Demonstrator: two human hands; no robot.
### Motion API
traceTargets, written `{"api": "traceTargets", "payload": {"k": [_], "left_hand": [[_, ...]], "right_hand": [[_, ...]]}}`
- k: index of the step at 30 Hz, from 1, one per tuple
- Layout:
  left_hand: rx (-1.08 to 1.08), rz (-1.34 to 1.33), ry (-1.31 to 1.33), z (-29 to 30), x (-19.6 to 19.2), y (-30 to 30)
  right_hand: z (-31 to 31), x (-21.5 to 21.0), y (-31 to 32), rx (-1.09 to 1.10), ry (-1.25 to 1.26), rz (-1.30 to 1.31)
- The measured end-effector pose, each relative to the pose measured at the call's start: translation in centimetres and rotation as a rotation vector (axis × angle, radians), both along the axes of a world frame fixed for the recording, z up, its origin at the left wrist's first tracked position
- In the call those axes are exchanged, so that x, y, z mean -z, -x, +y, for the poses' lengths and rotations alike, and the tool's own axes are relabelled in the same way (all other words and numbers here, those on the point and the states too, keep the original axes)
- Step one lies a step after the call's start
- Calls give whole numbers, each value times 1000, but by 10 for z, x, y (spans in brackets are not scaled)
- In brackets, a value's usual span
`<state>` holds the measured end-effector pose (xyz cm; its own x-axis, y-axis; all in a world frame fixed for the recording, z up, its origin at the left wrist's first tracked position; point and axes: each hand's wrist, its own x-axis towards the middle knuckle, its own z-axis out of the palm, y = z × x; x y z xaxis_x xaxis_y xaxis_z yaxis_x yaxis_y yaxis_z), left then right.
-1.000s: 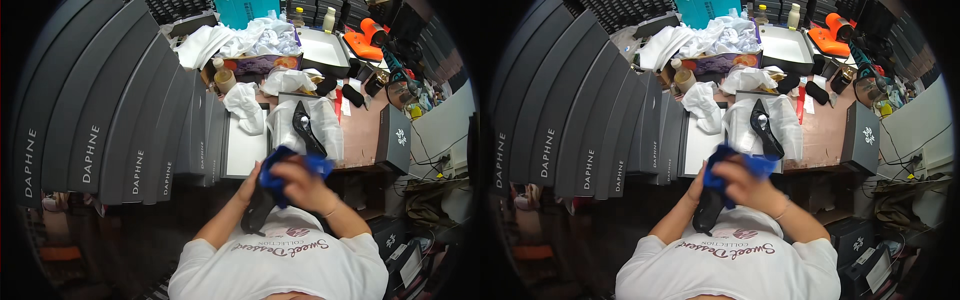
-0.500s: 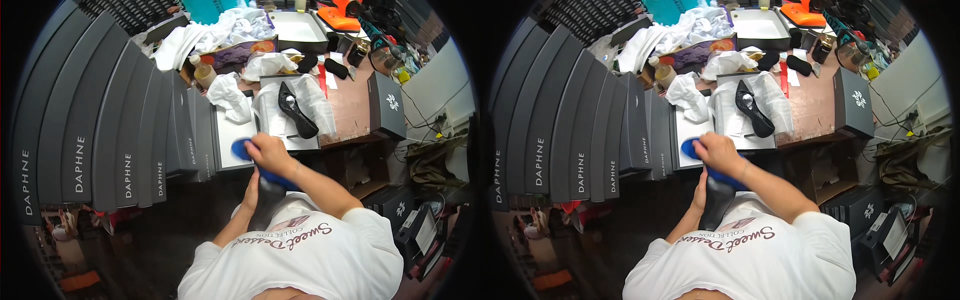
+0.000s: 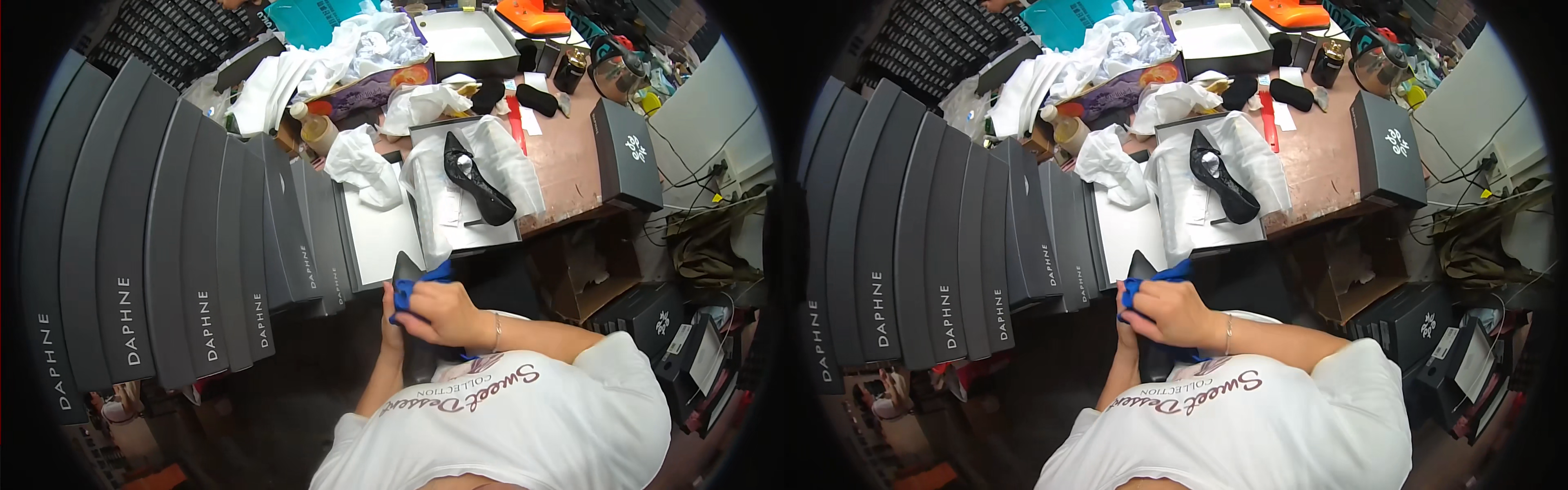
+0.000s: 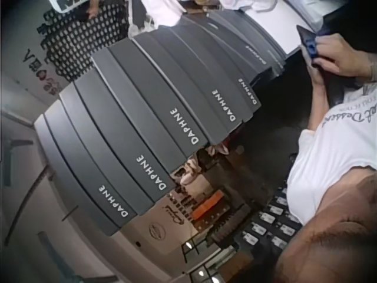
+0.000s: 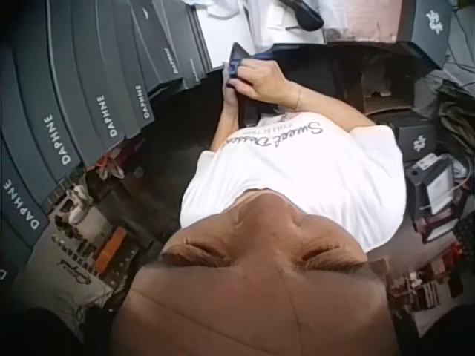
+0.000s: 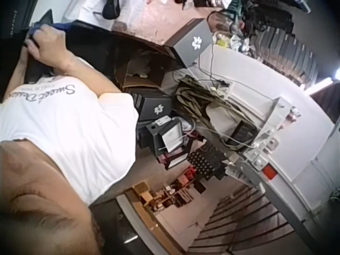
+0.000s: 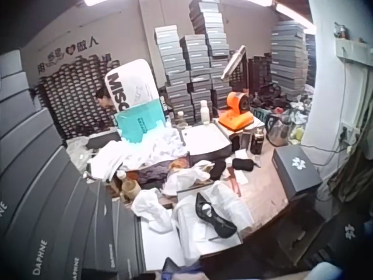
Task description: Inspecting, cleaning, and packaging high-heeled shoes into boxes with tissue paper.
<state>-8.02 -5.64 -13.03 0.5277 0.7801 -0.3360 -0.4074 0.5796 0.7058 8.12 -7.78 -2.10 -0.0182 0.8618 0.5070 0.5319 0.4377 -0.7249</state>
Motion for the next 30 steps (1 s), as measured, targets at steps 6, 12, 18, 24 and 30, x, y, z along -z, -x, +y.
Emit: {"api": "traceTargets", "payload": {"k": [6,12,18,24,30], "left_hand": [[236,3,68,0,-71,-36],[132,-167,71,11,-63,-29],[-82,-86,339,17,-72,-43],[-203,-234,486,27,-37,-19],[-141,-203,345,28,-22,-13]], "right_hand": [[89,66,-50,149,431,429],[42,37,-76,-61,742,1788],[5,-6,-31,8,252,242],[-32,27,3,-397,117,-252],[-37,21,-11,-644,354,-109]]}}
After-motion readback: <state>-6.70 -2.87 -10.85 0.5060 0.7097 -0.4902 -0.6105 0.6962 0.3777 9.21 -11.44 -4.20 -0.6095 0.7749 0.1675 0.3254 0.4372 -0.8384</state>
